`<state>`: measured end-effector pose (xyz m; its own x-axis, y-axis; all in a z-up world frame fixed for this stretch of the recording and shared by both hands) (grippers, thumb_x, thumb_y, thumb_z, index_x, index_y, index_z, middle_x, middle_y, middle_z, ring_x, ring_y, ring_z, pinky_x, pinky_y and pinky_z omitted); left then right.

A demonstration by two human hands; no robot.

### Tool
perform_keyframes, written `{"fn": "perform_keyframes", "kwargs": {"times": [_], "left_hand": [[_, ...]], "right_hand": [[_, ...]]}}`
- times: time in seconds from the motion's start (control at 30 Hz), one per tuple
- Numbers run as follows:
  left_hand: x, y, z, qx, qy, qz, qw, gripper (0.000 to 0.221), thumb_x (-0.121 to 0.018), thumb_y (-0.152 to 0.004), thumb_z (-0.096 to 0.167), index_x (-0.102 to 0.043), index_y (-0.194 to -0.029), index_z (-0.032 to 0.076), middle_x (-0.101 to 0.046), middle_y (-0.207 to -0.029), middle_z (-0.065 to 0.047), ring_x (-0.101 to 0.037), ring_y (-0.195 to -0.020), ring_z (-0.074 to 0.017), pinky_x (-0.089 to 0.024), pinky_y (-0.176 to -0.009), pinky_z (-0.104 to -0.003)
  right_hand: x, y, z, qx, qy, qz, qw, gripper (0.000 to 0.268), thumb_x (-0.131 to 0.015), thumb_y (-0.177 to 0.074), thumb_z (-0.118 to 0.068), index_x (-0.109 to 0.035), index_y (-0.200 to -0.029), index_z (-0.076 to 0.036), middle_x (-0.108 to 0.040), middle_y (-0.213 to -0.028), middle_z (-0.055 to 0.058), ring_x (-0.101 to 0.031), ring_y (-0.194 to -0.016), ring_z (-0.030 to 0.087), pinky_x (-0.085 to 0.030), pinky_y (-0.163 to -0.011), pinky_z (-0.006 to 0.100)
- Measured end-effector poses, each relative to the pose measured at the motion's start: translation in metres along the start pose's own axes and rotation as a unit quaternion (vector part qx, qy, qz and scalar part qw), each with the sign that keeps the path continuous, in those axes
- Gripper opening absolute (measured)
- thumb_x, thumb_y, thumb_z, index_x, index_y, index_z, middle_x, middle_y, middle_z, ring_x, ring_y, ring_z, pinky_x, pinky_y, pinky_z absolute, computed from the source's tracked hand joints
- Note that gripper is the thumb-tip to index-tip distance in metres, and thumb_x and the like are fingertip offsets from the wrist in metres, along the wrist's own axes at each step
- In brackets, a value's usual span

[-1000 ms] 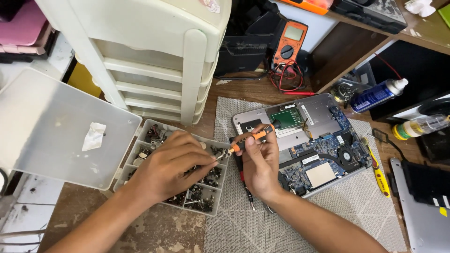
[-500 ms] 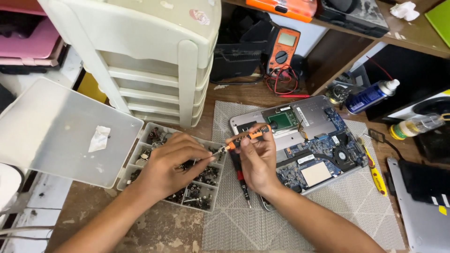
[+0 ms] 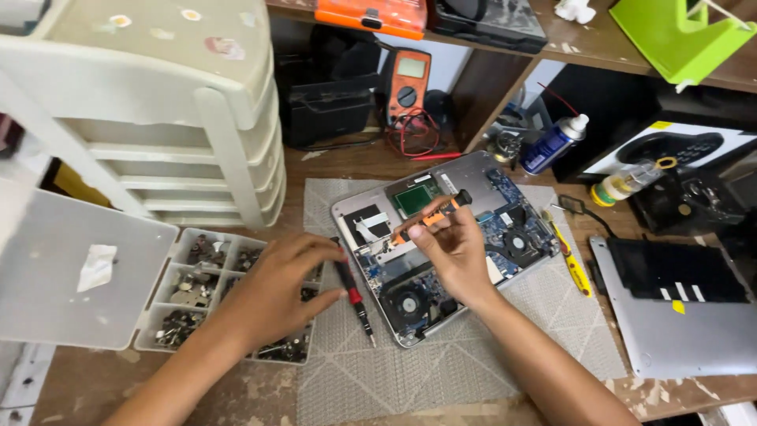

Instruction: The person works on an opened laptop at a workbench, using a screwdriver to remove screws from the exposed motherboard and placing the screws into a compartmented parts organizer. They reposition the laptop and continue unscrewing components around the board.

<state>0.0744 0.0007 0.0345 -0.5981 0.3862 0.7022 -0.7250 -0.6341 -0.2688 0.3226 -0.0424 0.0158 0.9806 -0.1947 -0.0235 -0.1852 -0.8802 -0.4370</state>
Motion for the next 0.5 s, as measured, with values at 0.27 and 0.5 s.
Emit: {"fn": "perform_keyframes", "kwargs": {"times": [0.27, 0.5], "left_hand": [[-0.037, -0.026, -0.006, -0.042, -0.196, -0.118, 0.973, 0.037, -0.069, -0.082, 0.012, -0.071, -0.119, 0.010, -0.064, -0.126, -0.014, -0.059, -0.120, -0.0356, -0.033, -0.110, -0.056], [-0.036, -0.026, -0.012, -0.045, -0.169, -0.112, 0.978, 0.032, -0.064, -0.082, 0.012, -0.075, -0.112, 0.014, -0.063, -0.126, -0.015, -0.057, -0.126, -0.0372, -0.034, -0.112, -0.057]], "right_hand": [[0.006, 0.013, 0.001, 0.056, 0.127, -0.101, 0.985, 0.075, -0.064, -0.093, 0.008, -0.015, -0.148, 0.000, -0.073, -0.097, 0.023, -0.075, -0.082, 0.031, -0.064, -0.076, 0.042], [-0.016, 0.019, 0.009, 0.138, 0.126, -0.132, 0.973, 0.066, -0.063, -0.092, 0.012, -0.019, -0.140, 0.005, -0.073, -0.100, 0.020, -0.076, -0.086, 0.029, -0.063, -0.078, 0.039]]}}
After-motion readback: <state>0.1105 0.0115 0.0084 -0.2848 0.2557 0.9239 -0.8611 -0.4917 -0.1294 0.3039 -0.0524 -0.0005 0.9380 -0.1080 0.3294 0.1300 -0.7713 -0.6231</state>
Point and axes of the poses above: each hand's wrist, its own y-axis away from the middle knuckle, its own x-axis out of the back of the hand, z = x × y, the point moved 3 cm from there along -y, towards the middle knuckle
